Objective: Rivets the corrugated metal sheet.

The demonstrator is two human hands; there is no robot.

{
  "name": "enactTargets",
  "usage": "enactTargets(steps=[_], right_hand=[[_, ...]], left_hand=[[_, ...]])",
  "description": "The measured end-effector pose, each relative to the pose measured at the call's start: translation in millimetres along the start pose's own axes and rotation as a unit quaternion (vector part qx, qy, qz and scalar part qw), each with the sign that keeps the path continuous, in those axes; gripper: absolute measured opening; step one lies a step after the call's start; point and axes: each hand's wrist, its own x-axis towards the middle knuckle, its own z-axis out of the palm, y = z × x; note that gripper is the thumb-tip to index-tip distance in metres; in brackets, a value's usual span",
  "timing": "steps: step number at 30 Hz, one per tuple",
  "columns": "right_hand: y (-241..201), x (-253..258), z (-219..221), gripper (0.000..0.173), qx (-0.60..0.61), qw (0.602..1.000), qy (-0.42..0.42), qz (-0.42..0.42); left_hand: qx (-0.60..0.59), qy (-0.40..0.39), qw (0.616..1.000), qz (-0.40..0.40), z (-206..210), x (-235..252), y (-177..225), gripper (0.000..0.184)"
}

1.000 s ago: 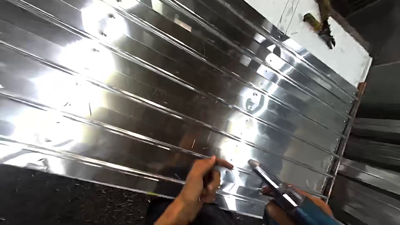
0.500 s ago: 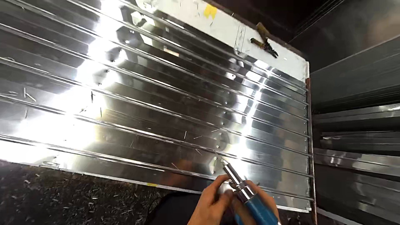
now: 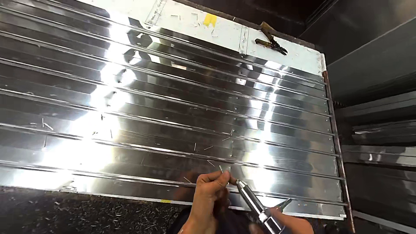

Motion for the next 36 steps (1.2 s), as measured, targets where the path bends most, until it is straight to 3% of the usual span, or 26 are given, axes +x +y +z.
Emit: enactTargets(steps=[6, 12, 16, 22, 24, 26, 30, 32, 36], right_hand=[[15, 21, 13, 0.028, -0.013, 1.0, -0.014, 0.013], [30, 50, 18, 0.026, -0.018, 0.996, -0.015, 0.084], [41, 79, 21, 0.026, -0.043, 0.992, -0.019, 0.118], [61, 134, 27, 0.024, -0.08, 0.983, -0.048, 0.161], [68, 149, 27, 0.024, -0.084, 0.98, -0.056, 0.174], [75, 172, 23, 0.023, -0.082, 0.974, -0.069, 0.201], [102, 241, 1, 0.025, -0.108, 0.969, -0.057, 0.217], [121, 288, -9, 0.027, -0.143, 0.972, -0.02, 0.184], [140, 381, -28, 0.024, -0.158, 0.964, -0.022, 0.212]], left_hand=[[-0.086, 0.029, 0.994, -0.059, 5, 31, -3, 0.033], [-0.103, 0.092, 0.982, -0.127, 21, 76, 1, 0.036], [-0.129, 0.168, 0.961, -0.175, 29, 112, 10, 0.038], [-0.158, 0.192, 0.933, -0.259, 28, 170, 17, 0.038], [-0.178, 0.18, 0.925, -0.283, 24, 186, 19, 0.038], [-0.127, 0.152, 0.938, -0.285, 23, 206, 18, 0.038], [0.123, 0.074, 0.979, -0.146, 38, 285, 9, 0.045], [0.137, 0.024, 0.983, -0.117, 56, 333, 22, 0.047], [0.131, -0.027, 0.982, -0.135, 91, 402, 61, 0.042]])
